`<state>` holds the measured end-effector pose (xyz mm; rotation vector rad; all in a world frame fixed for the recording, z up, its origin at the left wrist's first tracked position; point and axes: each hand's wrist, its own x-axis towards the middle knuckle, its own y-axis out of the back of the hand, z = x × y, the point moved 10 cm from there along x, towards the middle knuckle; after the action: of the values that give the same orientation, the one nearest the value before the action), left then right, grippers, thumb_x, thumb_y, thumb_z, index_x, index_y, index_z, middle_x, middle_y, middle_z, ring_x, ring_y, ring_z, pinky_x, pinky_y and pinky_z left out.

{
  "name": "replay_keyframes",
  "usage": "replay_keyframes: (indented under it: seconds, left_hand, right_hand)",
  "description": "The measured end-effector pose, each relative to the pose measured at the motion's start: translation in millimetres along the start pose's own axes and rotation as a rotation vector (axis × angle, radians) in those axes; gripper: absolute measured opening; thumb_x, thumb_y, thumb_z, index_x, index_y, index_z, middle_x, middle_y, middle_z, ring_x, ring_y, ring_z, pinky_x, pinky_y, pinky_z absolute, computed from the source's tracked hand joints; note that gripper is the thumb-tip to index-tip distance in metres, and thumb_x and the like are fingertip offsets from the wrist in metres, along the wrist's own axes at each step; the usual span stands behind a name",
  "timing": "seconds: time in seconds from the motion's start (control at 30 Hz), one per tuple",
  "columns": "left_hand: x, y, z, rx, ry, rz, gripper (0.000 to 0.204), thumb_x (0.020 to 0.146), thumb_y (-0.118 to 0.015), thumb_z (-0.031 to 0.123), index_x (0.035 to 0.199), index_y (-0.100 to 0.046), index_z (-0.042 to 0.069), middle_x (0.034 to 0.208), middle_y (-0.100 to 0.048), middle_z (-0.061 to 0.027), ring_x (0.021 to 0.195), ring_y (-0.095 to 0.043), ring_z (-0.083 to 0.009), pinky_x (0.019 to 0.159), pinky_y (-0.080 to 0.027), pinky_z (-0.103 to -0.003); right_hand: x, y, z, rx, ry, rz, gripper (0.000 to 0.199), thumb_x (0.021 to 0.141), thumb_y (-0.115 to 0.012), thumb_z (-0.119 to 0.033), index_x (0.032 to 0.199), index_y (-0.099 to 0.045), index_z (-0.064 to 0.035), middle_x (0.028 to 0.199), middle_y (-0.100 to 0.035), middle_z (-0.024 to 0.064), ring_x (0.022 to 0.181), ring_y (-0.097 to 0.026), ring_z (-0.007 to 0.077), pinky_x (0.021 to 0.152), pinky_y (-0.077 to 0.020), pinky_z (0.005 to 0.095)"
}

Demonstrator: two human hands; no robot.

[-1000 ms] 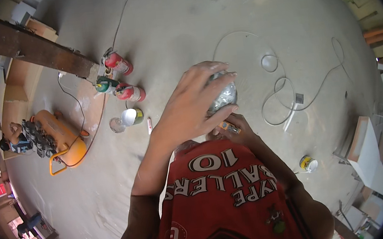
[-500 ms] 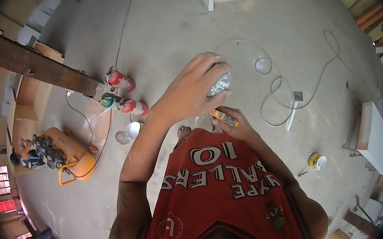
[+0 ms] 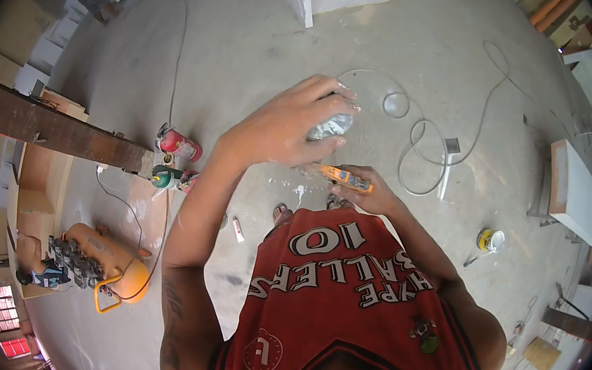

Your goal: Preparing a spray gun with paint and then applying masking tape to protect components on a piece of furniture.

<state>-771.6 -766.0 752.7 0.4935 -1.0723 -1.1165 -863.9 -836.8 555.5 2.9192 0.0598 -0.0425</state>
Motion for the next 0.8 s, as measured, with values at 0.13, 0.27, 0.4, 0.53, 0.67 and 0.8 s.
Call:
replay_keyframes:
  seconds: [0.13, 0.27, 0.4, 0.53, 0.67, 0.8]
  left_hand:
    - [-0.4, 15.8, -12.1, -0.066, -0.047, -0.088, 0.043, 0.085, -0.074, 0.014, 0.126, -0.062, 0.009, 0.130, -0.058, -0.0120, 0.122, -0.055, -0.0348, 0.102, -0.048, -0.044]
    - [-1.1, 38.1, -23.6, -0.096, -0.118, -0.134, 0.044, 0.083, -0.074, 0.011, 0.126, -0.064, 0.010, 0.133, -0.058, -0.0119, 0.123, -0.055, -0.0349, 0.102, -0.048, -0.044]
    - [-9.5, 56.7, -36.6, -0.081, -0.169, -0.125, 0.044, 0.081, -0.075, 0.009, 0.125, -0.065, 0.010, 0.133, -0.058, -0.0121, 0.122, -0.056, -0.0352, 0.101, -0.048, -0.045]
    - [-18.0, 61.4, -37.2, -0.156, -0.206, -0.126, 0.044, 0.080, -0.075, 0.009, 0.123, -0.066, 0.008, 0.132, -0.058, -0.0125, 0.121, -0.056, -0.0354, 0.100, -0.049, -0.045]
    - [-28.5, 65.2, -43.4, -0.168, -0.182, -0.133, 0.040, 0.080, -0.074, 0.009, 0.119, -0.066, 0.007, 0.130, -0.058, -0.0121, 0.120, -0.056, -0.0353, 0.100, -0.049, -0.045]
    - [-35.0, 63.9, -45.7, -0.220, -0.246, -0.167, 0.038, 0.079, -0.074, 0.010, 0.116, -0.067, 0.006, 0.128, -0.058, -0.0119, 0.121, -0.055, -0.0359, 0.101, -0.047, -0.047]
  right_hand:
    - [10.5, -4.4, -6.2, 0.041, -0.078, 0.006, 0.043, 0.095, -0.077, -0.023, 0.127, -0.065, 0.0037, 0.103, -0.074, 0.0083, 0.094, -0.067, 0.0123, 0.086, -0.0539, 0.0305]
    - [29.3, -10.9, -0.6, 0.064, -0.165, 0.003, 0.043, 0.095, -0.077, -0.024, 0.126, -0.066, 0.0038, 0.104, -0.074, 0.0083, 0.095, -0.067, 0.0117, 0.086, -0.0541, 0.0295]
    - [48.9, -18.4, -14.8, 0.034, -0.056, 0.026, 0.048, 0.095, -0.076, -0.033, 0.129, -0.067, 0.0002, 0.091, -0.071, 0.0076, 0.059, -0.060, 0.0099, 0.058, -0.0525, 0.0269]
    - [61.0, -25.7, -22.8, -0.010, -0.065, -0.008, 0.039, 0.096, -0.074, -0.022, 0.125, -0.066, 0.0045, 0.101, -0.075, 0.0078, 0.094, -0.067, 0.0117, 0.081, -0.0560, 0.0290]
    - [67.1, -35.4, -28.1, 0.057, -0.015, 0.034, 0.041, 0.095, -0.075, -0.028, 0.118, -0.068, 0.0049, 0.082, -0.069, 0.0068, 0.064, -0.062, 0.0105, 0.059, -0.0524, 0.0286]
    - [69.4, -44.2, -27.7, 0.047, 0.074, 0.012, 0.040, 0.095, -0.076, -0.027, 0.117, -0.069, 0.0044, 0.082, -0.070, 0.0066, 0.068, -0.064, 0.0107, 0.063, -0.0536, 0.0289]
